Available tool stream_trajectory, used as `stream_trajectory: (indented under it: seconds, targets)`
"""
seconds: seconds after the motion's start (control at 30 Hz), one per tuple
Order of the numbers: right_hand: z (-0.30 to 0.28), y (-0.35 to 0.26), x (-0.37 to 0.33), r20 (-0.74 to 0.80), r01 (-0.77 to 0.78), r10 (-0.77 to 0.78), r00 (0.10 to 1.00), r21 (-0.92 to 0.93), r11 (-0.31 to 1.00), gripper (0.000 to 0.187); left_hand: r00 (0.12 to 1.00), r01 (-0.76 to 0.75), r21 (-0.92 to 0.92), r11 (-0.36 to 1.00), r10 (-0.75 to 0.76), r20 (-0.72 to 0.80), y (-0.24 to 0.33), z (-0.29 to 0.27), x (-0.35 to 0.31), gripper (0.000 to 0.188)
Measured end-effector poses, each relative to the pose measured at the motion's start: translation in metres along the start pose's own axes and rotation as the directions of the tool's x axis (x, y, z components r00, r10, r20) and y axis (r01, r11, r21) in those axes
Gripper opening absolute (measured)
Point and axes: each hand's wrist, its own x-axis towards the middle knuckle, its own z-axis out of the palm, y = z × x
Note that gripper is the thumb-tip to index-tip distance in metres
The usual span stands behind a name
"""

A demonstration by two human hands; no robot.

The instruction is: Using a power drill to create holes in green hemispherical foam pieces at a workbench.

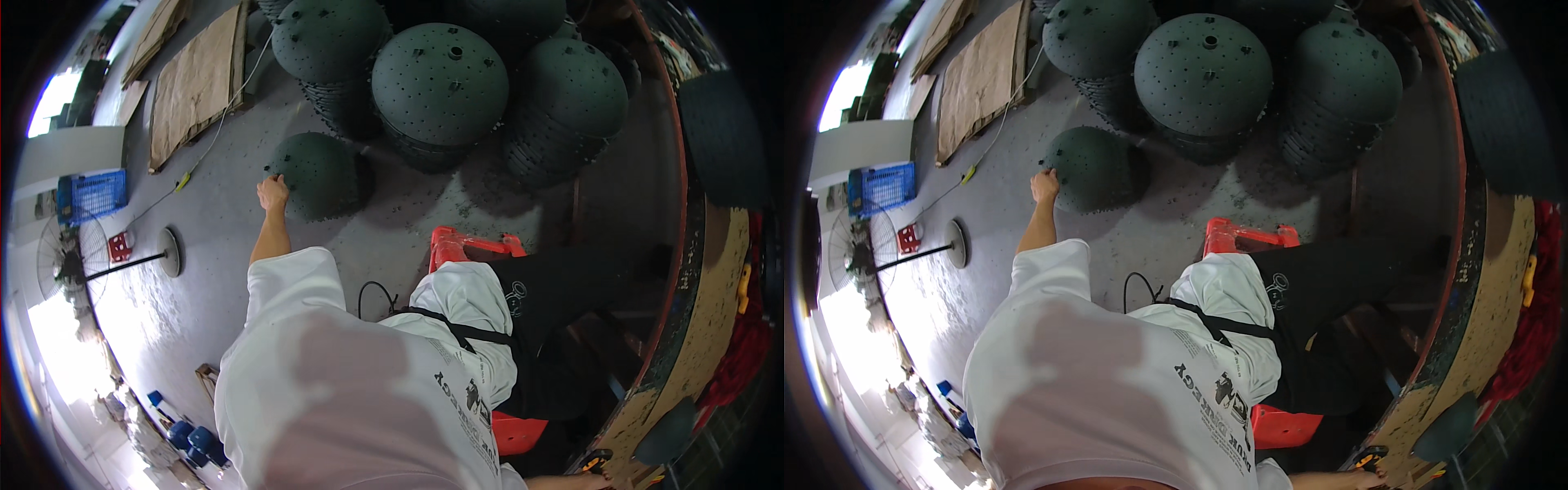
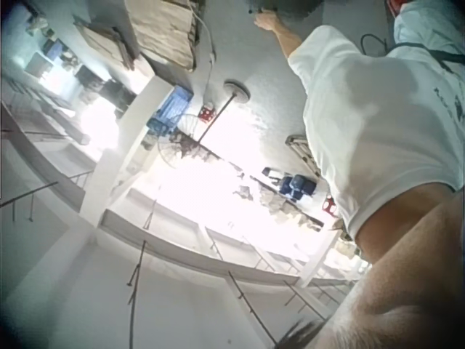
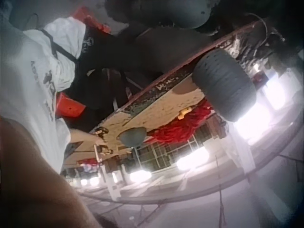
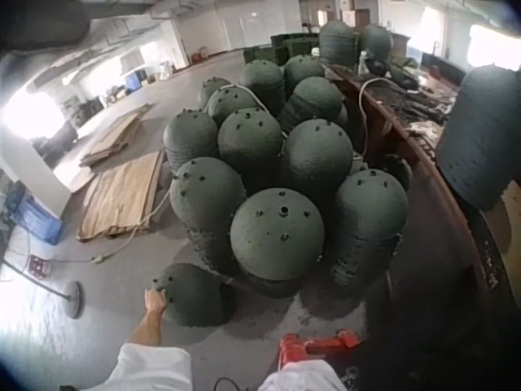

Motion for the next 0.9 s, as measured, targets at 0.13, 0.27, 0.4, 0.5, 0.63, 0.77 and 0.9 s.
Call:
stream_trajectory:
  seconds: [0.13, 0.27, 0.4, 0.5, 0.63, 0.77, 0.9]
  targets:
    - [-0.021, 0.007, 0.027, -0.026, -0.077, 0.077, 0.997, 0.021, 0.997, 0.042, 0.997, -0.056, -0.017, 0.998, 0.055, -0.055, 0.000, 0.002, 0.003, 0.030]
    - [-0.032, 0.016, 0.053, -0.041, -0.158, 0.162, 0.986, 0.085, 0.984, 0.043, 0.973, -0.192, -0.044, 0.980, 0.184, -0.142, 0.008, 0.003, 0.004, 0.030]
    - [-0.036, 0.028, 0.065, -0.113, -0.085, 0.063, 0.992, -0.199, 0.976, 0.037, 0.979, -0.202, -0.013, 0.979, 0.202, -0.020, 0.016, 0.006, 0.015, 0.032]
    - [-0.041, 0.029, 0.072, -0.112, -0.114, 0.088, 0.990, -0.262, 0.958, 0.041, 0.968, -0.250, 0.029, 0.968, 0.250, 0.008, 0.016, 0.004, 0.021, 0.036]
    - [-0.048, 0.016, 0.068, -0.004, -0.371, 0.371, 0.929, -0.022, 0.929, 0.035, 0.925, -0.379, -0.066, 0.923, 0.379, -0.021, 0.011, 0.003, 0.024, 0.036]
    - [-0.046, 0.006, 0.050, 0.081, -0.308, 0.298, 0.951, 0.194, 0.931, 0.016, 0.917, -0.398, 0.112, 0.910, 0.395, 0.052, 0.012, 0.011, 0.026, 0.039]
    - [-0.045, 0.003, 0.043, 0.110, -0.318, 0.298, 0.948, 0.293, 0.902, 0.009, 0.943, -0.331, 0.150, 0.932, 0.331, 0.029, 0.010, 0.017, 0.028, 0.040]
